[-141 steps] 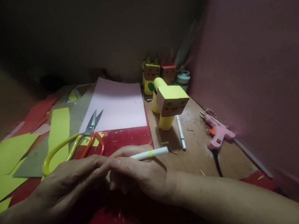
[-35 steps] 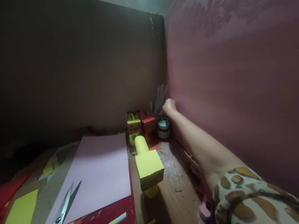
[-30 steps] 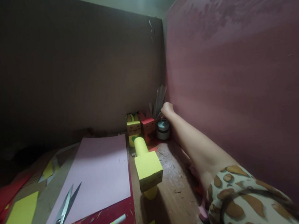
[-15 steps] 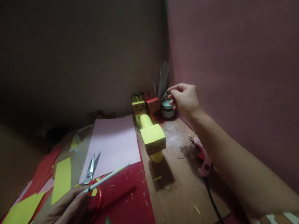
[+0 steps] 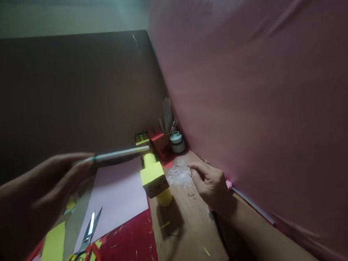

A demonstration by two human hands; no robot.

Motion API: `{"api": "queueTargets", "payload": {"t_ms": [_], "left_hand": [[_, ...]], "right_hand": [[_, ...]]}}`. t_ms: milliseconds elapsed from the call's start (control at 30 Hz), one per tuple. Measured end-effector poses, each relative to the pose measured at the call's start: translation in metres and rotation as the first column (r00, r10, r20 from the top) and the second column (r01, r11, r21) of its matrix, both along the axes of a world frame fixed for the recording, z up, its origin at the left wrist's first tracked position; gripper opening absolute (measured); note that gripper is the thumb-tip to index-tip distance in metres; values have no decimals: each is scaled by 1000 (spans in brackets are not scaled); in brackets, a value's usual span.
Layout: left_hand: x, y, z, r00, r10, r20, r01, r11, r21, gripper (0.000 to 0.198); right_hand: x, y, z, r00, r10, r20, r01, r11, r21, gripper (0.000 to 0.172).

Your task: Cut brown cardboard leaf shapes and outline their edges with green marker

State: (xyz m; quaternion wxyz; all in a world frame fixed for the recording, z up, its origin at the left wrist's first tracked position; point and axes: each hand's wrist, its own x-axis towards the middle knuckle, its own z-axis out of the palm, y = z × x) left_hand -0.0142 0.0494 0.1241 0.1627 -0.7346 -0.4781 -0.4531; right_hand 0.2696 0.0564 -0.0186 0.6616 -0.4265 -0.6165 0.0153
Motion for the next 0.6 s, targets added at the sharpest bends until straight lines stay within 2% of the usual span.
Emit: {"api": "queueTargets", "payload": {"t_ms": [67,100,167,267,433,600], "left_hand": [[41,36,19,995,4,-102,-3,1000,3,20],[59,57,24,988,-2,-153,-4,999,-37,17],[89,98,29,967,-5,-254,-25,993,-115,19],[120,156,28,932,21,-361,-108,969,-223,27],[144,227,22,878,83,-471,-258,911,-321,31],[151,262,7,845,68,-531,-314,866,-389,31]], "right_hand": [[2,1,-5,999,-4,45,1,998,66,16],[3,2,-7,998,-3,65,-3,996,91,17],[5,1,-10,994,5,106,-17,992,121,18],[4,-2,-12,987,20,161,-41,991,131,22],[-3,-10,-10,973,46,226,-70,993,99,24],[-9,-13,-10,977,27,212,-50,993,105,26]]}}
